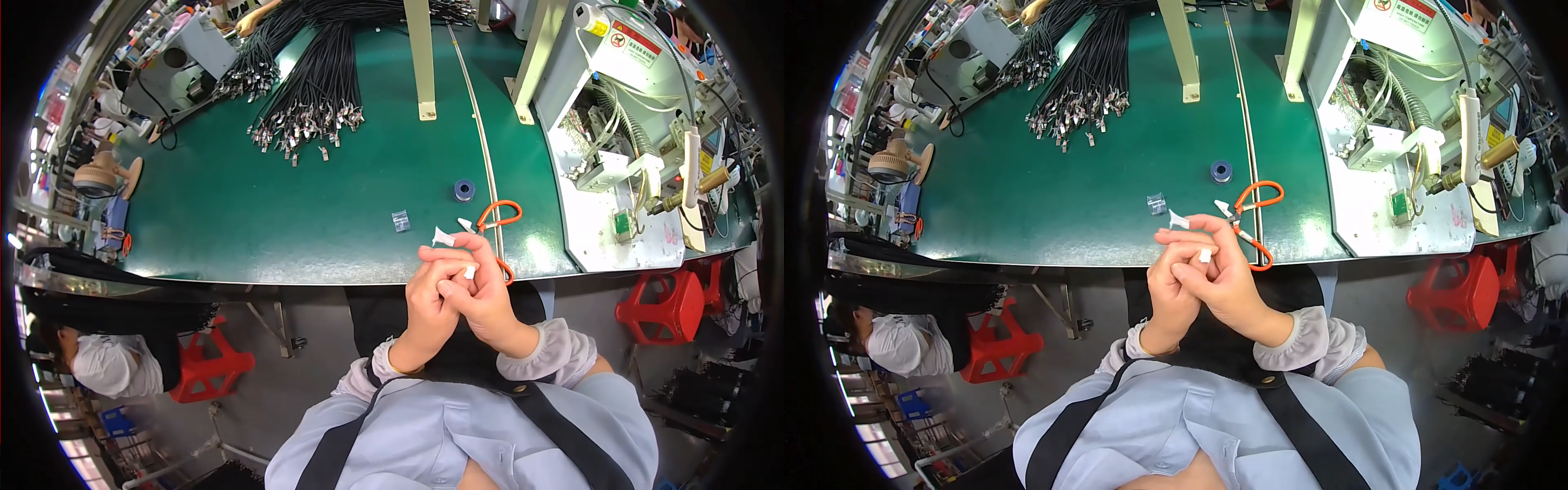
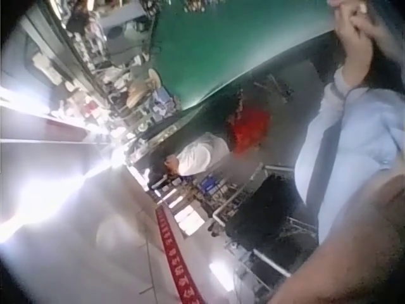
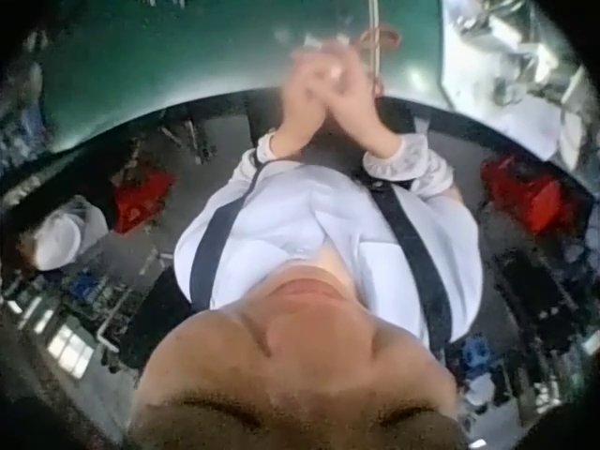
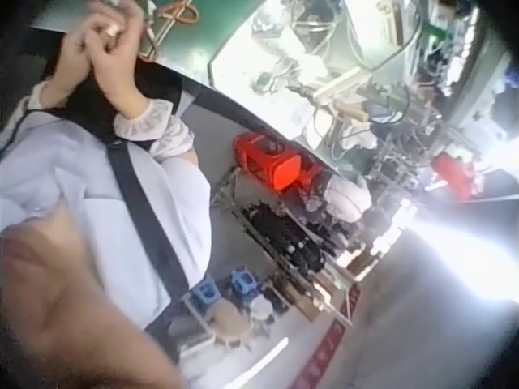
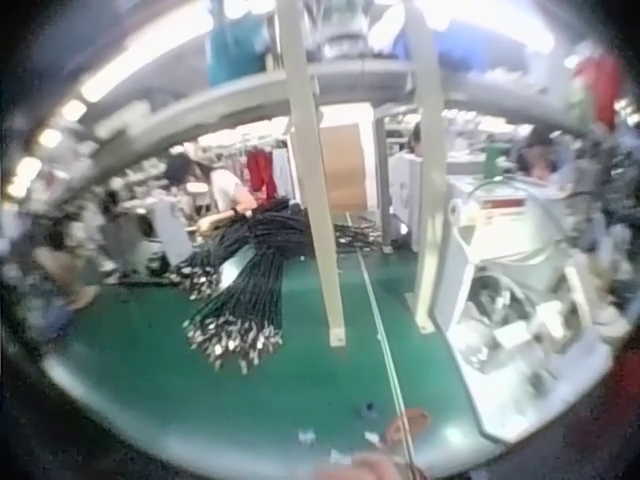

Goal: Assembling small electronic components using scissors and adhesive tape at a factory workstation.

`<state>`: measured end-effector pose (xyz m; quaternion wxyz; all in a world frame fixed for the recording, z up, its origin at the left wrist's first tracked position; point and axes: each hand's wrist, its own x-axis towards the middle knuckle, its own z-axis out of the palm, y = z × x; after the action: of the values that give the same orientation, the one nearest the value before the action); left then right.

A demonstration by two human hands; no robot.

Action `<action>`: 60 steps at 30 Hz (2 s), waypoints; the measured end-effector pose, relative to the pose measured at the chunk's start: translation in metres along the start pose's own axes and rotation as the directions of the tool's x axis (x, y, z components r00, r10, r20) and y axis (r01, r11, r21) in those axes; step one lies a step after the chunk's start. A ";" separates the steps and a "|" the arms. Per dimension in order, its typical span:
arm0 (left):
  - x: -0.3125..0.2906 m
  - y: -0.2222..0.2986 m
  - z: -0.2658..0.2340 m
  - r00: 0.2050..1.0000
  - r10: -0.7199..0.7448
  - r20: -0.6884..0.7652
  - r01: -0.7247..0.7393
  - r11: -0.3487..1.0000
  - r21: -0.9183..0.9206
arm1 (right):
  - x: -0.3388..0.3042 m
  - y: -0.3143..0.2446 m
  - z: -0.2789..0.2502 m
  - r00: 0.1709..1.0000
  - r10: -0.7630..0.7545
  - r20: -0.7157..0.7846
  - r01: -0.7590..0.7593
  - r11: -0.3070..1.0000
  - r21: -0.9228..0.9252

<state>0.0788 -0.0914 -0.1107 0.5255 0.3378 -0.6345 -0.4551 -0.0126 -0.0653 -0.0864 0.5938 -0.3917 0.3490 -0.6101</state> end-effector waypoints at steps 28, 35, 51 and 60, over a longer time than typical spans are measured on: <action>0.073 -0.057 0.005 0.930 -0.211 0.300 0.075 0.910 0.409 | -0.010 0.000 -0.096 0.941 -0.293 0.168 0.248 0.262 -0.933; 0.069 -0.049 -0.010 0.964 -0.263 0.041 0.264 0.964 -0.036 | -0.008 0.000 -0.095 0.931 -0.337 0.138 0.236 0.269 -0.934; 0.036 -0.006 -0.025 0.926 -0.350 0.143 0.373 0.783 -0.498 | 0.031 -0.018 -0.040 0.992 -0.125 -0.013 0.081 0.719 -0.690; 0.018 -0.010 -0.036 0.914 -0.403 -0.045 0.299 0.746 -0.594 | 0.026 -0.004 -0.014 0.819 -0.558 0.133 0.338 0.281 -0.898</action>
<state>0.1093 -0.1195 -0.1119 0.5595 0.3142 -0.3443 -0.6853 -0.0268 -0.0920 -0.0880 0.0554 -0.6596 0.5510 -0.5081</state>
